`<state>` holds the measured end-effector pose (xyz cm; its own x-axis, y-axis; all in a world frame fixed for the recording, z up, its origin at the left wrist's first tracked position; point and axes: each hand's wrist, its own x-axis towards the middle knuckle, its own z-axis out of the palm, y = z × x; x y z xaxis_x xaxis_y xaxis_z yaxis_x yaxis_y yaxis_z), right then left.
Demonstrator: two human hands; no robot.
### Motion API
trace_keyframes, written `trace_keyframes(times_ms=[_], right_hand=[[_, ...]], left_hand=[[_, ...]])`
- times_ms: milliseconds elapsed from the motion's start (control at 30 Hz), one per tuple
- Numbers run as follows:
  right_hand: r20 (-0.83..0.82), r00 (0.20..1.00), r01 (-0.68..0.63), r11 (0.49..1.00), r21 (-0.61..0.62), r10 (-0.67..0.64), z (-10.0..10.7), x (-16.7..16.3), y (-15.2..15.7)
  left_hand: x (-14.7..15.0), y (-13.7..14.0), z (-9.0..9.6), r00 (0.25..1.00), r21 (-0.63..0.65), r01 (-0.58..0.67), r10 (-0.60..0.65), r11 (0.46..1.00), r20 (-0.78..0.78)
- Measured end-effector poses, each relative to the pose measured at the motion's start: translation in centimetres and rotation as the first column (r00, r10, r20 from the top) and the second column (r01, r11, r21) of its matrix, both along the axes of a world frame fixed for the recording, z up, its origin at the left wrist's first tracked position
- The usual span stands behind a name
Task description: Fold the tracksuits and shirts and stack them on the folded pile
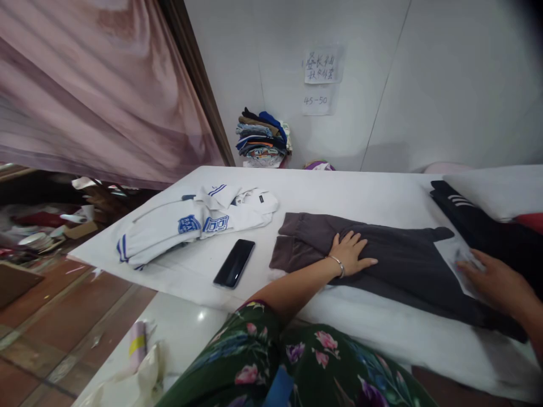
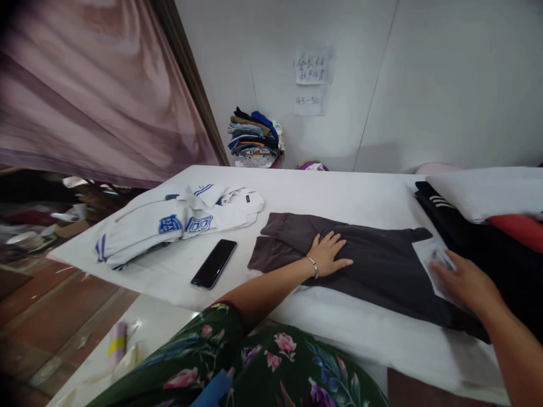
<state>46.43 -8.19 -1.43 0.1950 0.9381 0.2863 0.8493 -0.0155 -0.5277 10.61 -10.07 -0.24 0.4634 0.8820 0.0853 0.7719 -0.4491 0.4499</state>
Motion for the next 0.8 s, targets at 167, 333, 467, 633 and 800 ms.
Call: trace_keyframes(times_ms=[167,333,467,633,800], right_hand=[[0.058,0.947,-0.322,0.937,0.134,0.317,4.6,-9.8,-1.7],[0.260,0.797,-0.583,0.806,0.099,0.545,3.2,-17.5,-2.2],[0.443,0.668,-0.620,0.777,-0.113,0.598,-0.7,-19.3,-1.9],[0.434,0.681,-0.613,0.783,-0.104,0.590,0.0,-19.8,-2.3],[0.202,0.669,-0.737,0.674,0.057,0.715,3.1,-25.8,-2.1]], left_hand=[[-5.0,-0.2,2.2,0.971,0.091,-0.175,0.157,0.980,0.178],[-14.2,-1.2,2.6,0.790,0.127,-0.602,0.563,0.789,0.243],[-18.4,-3.4,1.3,0.626,-0.130,-0.749,0.758,0.650,0.184],[-18.6,-5.0,-0.2,0.665,-0.210,-0.703,0.733,0.679,0.145],[-18.1,-4.5,-0.6,0.638,-0.112,-0.764,0.770,0.635,0.010]])
